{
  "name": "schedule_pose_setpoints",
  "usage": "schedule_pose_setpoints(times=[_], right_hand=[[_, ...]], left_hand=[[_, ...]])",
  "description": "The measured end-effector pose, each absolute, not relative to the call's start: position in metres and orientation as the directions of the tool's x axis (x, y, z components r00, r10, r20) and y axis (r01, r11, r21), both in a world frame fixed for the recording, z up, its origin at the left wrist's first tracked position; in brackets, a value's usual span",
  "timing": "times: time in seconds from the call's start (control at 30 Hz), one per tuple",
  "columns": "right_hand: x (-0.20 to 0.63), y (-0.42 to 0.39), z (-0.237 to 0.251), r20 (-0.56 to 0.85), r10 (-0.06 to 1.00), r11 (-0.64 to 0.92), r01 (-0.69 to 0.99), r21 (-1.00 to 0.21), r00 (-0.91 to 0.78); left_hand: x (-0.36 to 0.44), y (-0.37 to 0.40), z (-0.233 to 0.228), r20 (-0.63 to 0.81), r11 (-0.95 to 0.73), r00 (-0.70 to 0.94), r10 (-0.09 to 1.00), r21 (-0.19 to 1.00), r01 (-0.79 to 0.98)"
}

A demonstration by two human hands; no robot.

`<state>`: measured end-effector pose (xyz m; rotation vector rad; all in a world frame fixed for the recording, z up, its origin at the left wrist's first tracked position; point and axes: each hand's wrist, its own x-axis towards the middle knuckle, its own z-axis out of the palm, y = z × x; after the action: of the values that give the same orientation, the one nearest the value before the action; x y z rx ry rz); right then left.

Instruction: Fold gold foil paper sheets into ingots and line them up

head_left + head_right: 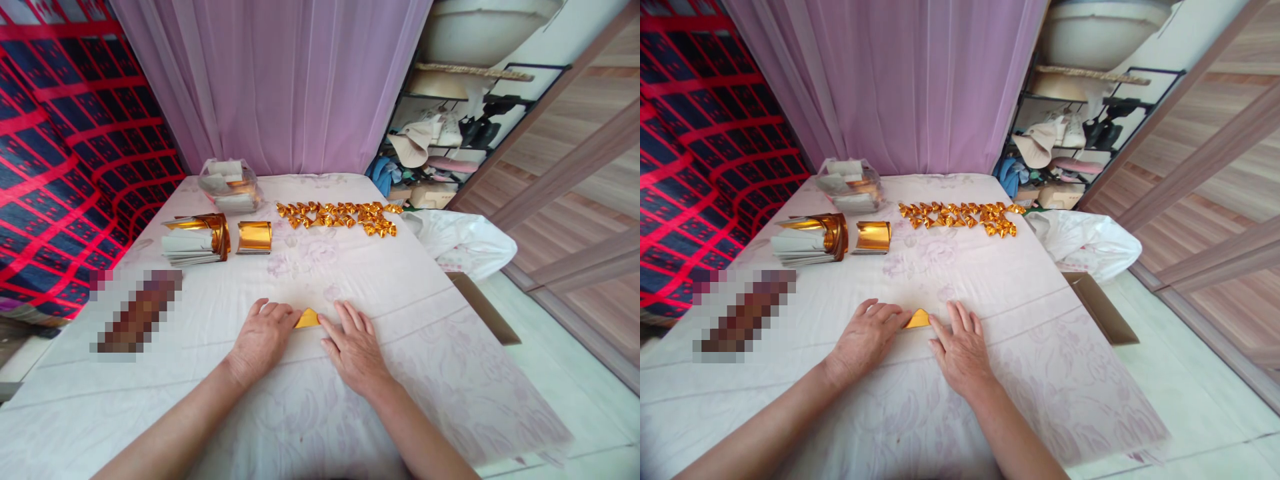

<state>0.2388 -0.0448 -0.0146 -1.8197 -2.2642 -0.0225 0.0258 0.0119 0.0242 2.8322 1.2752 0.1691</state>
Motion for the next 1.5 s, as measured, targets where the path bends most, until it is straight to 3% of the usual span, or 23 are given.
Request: schedule_pose_setpoints(times=[0.33,0.67,1.03,1.27,1.5], right_hand=[[0.237,-0.045,-0.013,0.198,0.963,0.212,0.966,-0.145,-0.181],[0.232,-0.046,-0.013,0.199,0.969,0.182,0.969,-0.168,-0.147],[0.228,-0.046,-0.013,0.266,0.950,0.221,0.954,-0.201,-0.164],[0.221,-0.043,-0.003,0.242,0.940,0.299,0.920,-0.252,-0.239],[0.223,-0.042,-0.004,0.272,0.928,0.332,0.897,-0.293,-0.255]], left_hand=[[0.034,0.008,0.017,-0.001,-0.679,0.679,0.734,-0.010,0.734],[0.009,-0.018,0.015,0.065,-0.688,0.690,0.721,-0.060,0.723],[0.022,-0.006,0.021,0.021,-0.724,0.736,0.677,-0.162,0.670],[0.029,0.023,0.033,0.061,-0.646,0.657,0.751,-0.136,0.751],[0.051,0.013,0.023,0.049,-0.473,0.471,0.881,0.087,0.877]])
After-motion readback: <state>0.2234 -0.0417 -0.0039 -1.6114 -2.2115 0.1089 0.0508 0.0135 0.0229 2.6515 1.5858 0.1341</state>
